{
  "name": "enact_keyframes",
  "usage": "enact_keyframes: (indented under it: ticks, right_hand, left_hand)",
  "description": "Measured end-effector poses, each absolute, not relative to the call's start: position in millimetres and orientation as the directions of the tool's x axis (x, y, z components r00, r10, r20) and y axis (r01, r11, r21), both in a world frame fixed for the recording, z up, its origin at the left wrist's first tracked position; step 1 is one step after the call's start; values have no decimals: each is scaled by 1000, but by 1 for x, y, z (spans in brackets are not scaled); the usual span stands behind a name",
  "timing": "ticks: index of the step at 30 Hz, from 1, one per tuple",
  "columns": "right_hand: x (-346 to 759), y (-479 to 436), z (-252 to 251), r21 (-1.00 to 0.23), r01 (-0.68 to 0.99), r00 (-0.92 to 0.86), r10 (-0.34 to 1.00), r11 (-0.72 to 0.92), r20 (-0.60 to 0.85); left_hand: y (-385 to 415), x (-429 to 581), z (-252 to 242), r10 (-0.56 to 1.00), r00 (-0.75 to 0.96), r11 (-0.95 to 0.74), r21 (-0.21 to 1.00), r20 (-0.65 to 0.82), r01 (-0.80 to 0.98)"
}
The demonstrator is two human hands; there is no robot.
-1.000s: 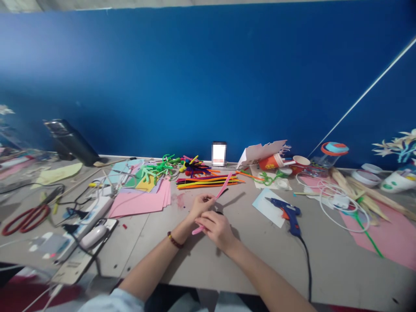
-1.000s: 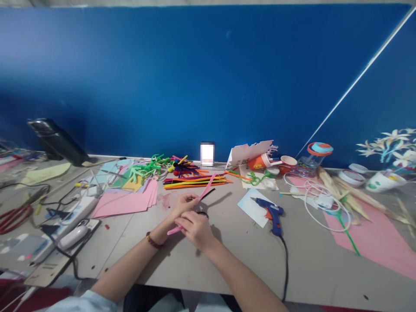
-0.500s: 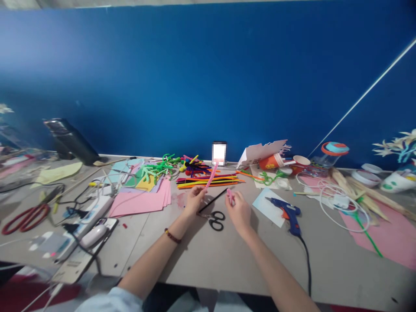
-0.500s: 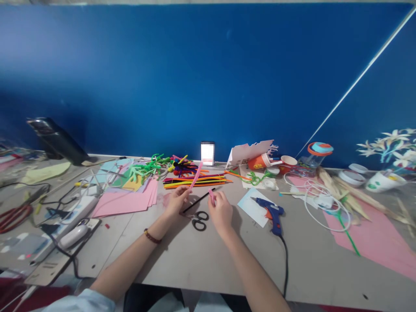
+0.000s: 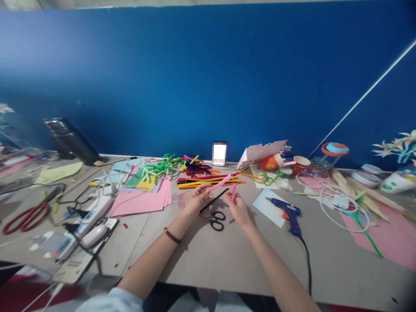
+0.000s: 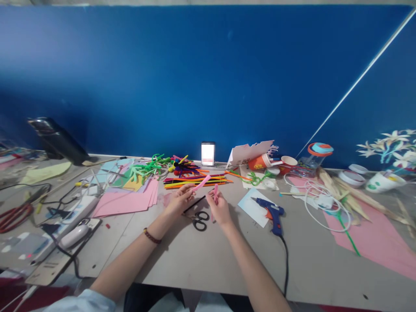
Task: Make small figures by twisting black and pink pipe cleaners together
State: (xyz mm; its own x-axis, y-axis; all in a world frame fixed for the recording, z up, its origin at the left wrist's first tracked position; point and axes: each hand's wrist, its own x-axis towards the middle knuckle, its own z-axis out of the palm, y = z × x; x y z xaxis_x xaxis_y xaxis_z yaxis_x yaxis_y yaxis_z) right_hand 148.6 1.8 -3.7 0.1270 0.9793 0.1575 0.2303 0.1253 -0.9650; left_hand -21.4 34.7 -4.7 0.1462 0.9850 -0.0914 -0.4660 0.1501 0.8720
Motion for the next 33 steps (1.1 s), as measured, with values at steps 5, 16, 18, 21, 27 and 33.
enact_keyframes:
  ticks: [5,16,18,21,27,33]
  right_hand:
    - [148,7,-6,-972,-196,5,991,-130,-133]
    - [152,11,-6,-903,-429,205,973,-4,-102]
    - [152,12,-4,-881,-474,224,967,3,-117]
    - [154,12,0,-844,-535,252,957,16,-142]
    - [157,12,-1,-806,-592,245,955,11,-168]
    - [158,14,-5,-780,-626,247,951,10,-186]
  left_hand:
    - [34,-22,-4,978,177,194,814,-114,-548]
    - [29,-22,0,935,307,336,728,-179,-597]
    - [26,-21,3,930,338,326,757,-147,-567]
    - [25,-20,4,922,376,300,785,-94,-541]
    - [29,-17,-4,960,273,181,888,-65,-423]
    - [33,-18,-14,976,211,113,953,-54,-281]
